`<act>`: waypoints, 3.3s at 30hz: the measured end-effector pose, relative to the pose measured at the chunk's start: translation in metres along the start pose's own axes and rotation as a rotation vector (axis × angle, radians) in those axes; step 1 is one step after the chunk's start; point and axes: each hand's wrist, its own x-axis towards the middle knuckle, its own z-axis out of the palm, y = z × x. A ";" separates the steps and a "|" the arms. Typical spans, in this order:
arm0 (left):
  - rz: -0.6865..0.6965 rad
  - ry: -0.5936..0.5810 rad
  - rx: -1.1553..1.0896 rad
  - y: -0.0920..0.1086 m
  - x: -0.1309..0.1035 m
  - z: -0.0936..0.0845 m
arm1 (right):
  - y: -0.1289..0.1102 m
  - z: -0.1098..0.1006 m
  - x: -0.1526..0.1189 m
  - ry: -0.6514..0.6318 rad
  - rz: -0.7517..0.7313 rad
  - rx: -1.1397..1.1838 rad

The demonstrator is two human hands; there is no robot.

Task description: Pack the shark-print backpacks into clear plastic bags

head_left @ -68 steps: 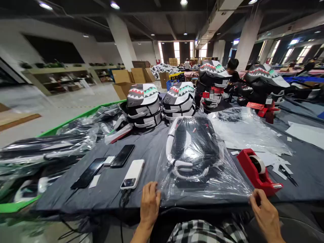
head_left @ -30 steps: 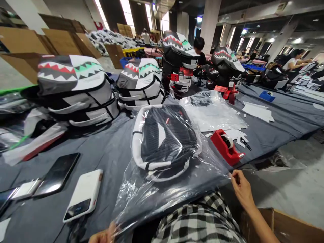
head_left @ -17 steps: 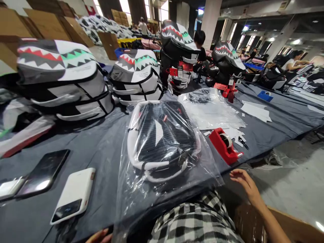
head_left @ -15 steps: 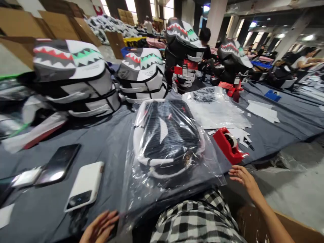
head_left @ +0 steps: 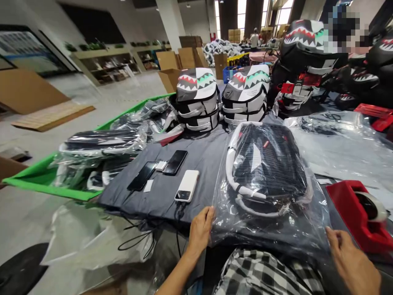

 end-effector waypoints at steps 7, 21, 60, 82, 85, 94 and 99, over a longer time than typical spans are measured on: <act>0.109 0.012 0.003 -0.005 0.009 -0.003 | -0.012 0.002 -0.002 -0.011 0.006 -0.080; -0.357 -0.077 -0.886 -0.023 0.033 -0.026 | 0.022 -0.008 0.017 -0.250 0.267 1.169; 1.030 0.110 0.410 0.099 0.035 0.048 | -0.014 0.027 0.058 0.218 0.032 0.884; 0.538 -0.694 -0.020 0.119 0.108 0.056 | -0.007 -0.026 0.068 0.157 -0.087 0.497; 0.545 -0.731 -0.006 0.123 0.108 0.055 | 0.022 -0.071 0.050 0.369 -0.078 0.264; 0.504 -0.735 0.068 0.127 0.111 0.059 | 0.106 -0.094 0.049 0.160 0.142 0.244; 0.526 -0.685 0.059 0.122 0.109 0.060 | 0.097 -0.090 0.061 0.168 0.192 0.344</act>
